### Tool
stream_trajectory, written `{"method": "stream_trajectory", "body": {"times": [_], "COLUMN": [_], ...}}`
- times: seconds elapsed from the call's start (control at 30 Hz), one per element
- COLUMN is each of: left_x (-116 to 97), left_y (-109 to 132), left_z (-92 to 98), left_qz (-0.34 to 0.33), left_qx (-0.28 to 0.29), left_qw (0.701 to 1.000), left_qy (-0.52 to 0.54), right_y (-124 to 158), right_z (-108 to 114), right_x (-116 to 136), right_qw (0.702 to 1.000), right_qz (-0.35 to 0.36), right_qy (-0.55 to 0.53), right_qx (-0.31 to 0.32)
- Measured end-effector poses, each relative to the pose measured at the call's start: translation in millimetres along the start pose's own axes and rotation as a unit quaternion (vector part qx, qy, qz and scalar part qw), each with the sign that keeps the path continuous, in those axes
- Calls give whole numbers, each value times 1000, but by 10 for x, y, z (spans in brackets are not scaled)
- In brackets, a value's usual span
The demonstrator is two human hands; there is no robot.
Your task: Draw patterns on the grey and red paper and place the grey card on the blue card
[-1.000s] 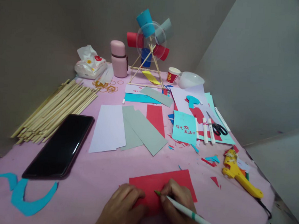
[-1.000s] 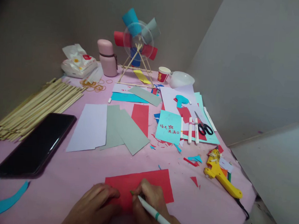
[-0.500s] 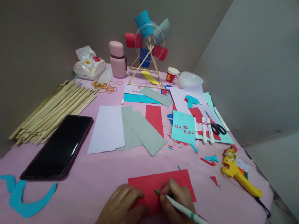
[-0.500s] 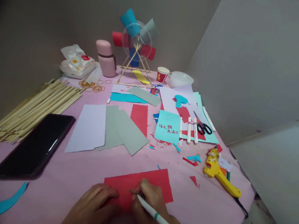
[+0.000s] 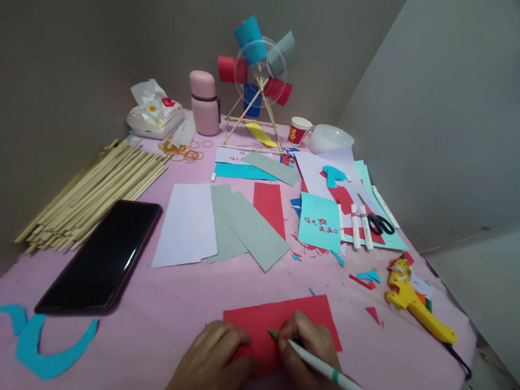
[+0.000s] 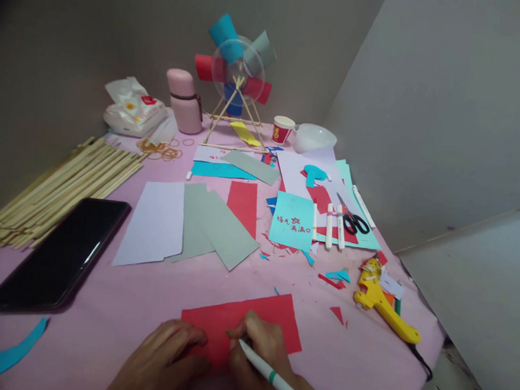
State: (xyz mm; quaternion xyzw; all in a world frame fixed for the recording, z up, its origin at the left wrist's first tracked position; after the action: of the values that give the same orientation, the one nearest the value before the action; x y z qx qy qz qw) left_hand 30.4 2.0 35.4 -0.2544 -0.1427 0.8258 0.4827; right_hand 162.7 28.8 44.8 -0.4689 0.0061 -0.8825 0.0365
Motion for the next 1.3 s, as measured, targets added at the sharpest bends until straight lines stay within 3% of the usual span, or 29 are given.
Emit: {"method": "stream_trajectory", "body": {"times": [0.3,0.7,1.1,1.23,1.3], "left_x": [-7,17,12,11,-6], "left_y": [-13,23,-2,-2,-3], "left_z": [26,-48,-5,-41,-12], "left_qz": [-6,-1,0,5,-2], "left_qx": [5,30,-6,17,-8], "left_qw": [1000,1000,1000,1000,1000], "left_qy": [-3,4,-11,-3,-12], "right_y": [8,-12,-11,-15,-22], "right_z": [32,13,-87,-81,-77], "right_x": [26,68,69,68,77], "right_qw": [999,999,997,997,997], "right_qz": [19,6,27,24,26], "right_qy": [2,38,49,69,64], "right_qx": [-30,2,45,36,37]}}
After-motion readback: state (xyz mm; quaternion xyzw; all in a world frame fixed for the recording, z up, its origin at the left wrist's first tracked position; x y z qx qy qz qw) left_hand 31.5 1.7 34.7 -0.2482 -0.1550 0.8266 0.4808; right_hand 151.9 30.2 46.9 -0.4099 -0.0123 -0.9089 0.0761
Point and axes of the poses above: each hand's wrist, its own y-axis away from the middle knuckle, its own z-axis out of the back of the hand, x = y × z, the point moved 8 cm from there along -y, towards the middle knuckle, and after that the axes turned 14 degrees about -z, right-handed, at the moved point
